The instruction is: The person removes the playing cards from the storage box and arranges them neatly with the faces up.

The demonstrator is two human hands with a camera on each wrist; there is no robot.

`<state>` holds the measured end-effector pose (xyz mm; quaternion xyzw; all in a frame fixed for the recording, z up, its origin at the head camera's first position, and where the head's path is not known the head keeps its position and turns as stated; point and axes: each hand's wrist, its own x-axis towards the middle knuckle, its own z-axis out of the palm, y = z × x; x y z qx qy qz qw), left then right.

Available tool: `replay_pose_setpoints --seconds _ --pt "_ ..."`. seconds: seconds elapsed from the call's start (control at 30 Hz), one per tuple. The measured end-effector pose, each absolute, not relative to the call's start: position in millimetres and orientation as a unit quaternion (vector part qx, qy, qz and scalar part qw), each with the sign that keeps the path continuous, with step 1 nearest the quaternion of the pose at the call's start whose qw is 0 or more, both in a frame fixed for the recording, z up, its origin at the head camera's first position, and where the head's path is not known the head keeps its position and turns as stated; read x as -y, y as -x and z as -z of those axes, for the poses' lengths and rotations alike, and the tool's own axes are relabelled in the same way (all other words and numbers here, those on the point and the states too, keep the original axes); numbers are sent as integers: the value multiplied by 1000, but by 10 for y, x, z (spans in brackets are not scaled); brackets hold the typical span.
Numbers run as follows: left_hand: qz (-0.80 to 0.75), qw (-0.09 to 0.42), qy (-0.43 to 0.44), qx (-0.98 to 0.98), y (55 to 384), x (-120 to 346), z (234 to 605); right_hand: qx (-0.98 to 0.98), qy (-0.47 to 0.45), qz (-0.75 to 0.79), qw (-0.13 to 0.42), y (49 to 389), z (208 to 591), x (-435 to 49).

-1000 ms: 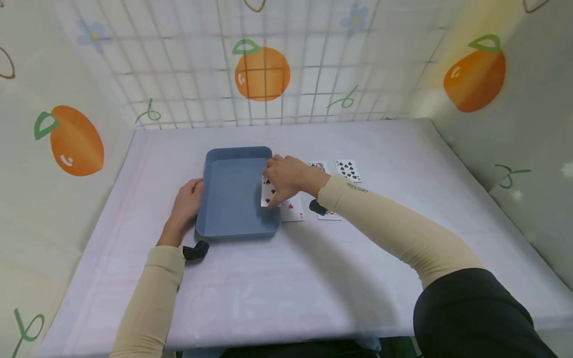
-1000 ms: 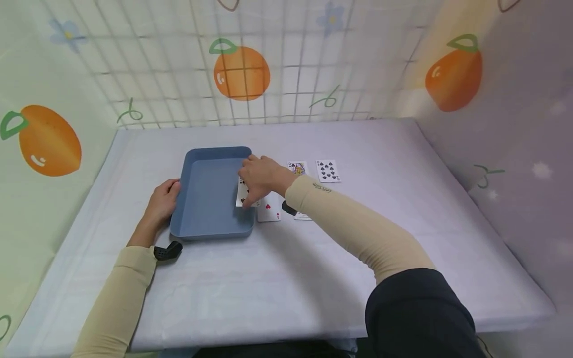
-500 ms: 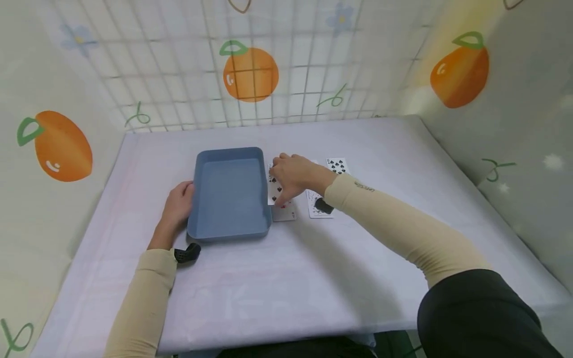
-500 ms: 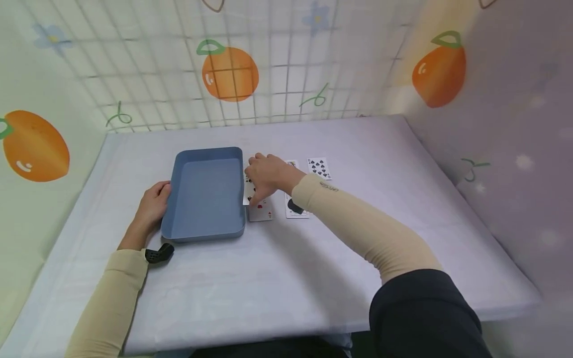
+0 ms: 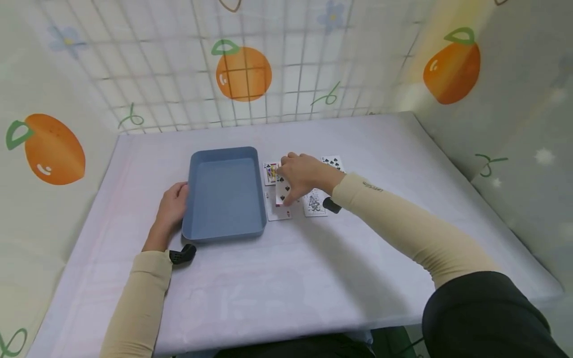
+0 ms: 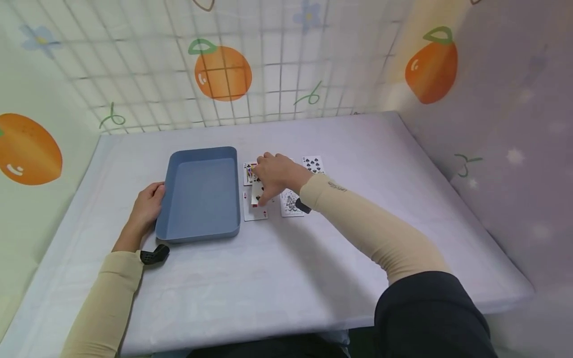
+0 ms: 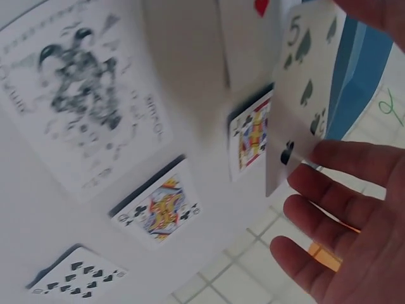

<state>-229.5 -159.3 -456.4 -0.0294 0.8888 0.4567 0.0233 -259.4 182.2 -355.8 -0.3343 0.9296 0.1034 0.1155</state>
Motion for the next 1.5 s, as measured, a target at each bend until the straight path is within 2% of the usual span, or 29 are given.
replay_pose_setpoints --seconds 0.43,1.5 --pt "-452 19 27 -891 2284 1582 4548 -938 305 -95 134 2585 3605 -2122" --pt "-454 15 36 -890 2236 1551 4522 -946 289 -59 134 2477 3714 -2748"
